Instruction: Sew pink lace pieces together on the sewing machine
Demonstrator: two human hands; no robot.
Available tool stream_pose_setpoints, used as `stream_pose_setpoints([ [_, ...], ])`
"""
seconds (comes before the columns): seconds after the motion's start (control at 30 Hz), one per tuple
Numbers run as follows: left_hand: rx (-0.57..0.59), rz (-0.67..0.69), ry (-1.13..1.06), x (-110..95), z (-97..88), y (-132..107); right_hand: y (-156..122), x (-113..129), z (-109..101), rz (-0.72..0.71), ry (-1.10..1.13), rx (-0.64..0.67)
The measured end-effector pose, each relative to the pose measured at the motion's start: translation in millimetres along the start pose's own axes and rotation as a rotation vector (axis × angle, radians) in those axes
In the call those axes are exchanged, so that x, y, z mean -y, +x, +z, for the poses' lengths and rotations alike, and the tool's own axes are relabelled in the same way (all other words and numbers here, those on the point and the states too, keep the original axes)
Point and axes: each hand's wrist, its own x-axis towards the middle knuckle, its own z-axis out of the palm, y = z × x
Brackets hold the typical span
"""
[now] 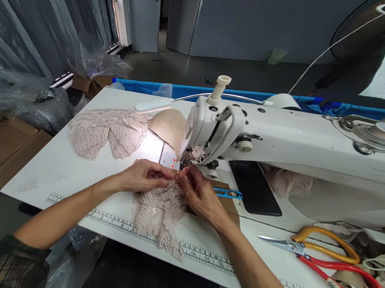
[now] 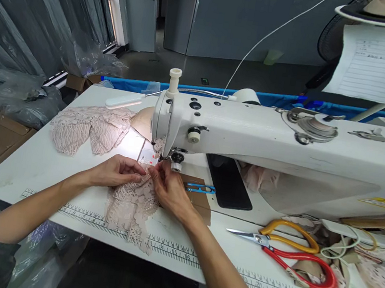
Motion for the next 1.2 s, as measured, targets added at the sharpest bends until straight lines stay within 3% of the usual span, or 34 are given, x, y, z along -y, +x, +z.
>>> stream_pose_setpoints([
  [0.17, 0.043, 0.000, -0.035, 1, -3.0, -2, -1, 2, -11, 0.084, 0.075, 0.123],
  [0.3, 0.049, -0.022, -0.040, -2, -4.2, -3, -4, 6, -14, 0.032, -0.024, 0.239],
  [0.47, 0.041, -0.043, -0.051, -3, -4.2, -3, -1, 2, -9, -0.021, -0.117, 0.153],
  [0.73, 0.034, -0.026, -0.098, 0, -4.1, -2, -1, -3, -14, -0.074, -0.205, 0.209],
  [0.97, 0.039, 0.007, -0.060, 1, -1.9, -1, -3, 4, -13, -0.141, -0.149, 0.219],
  [1.13, 0.110, 0.117, 0.139, -5, 1.4, -1, -5, 7, 9, -0.235, 0.035, 0.103],
  [1.2, 0.128, 0.173, 0.272, -8, -1.3, -2, -8, 8, 16, -0.250, -0.028, 0.096],
])
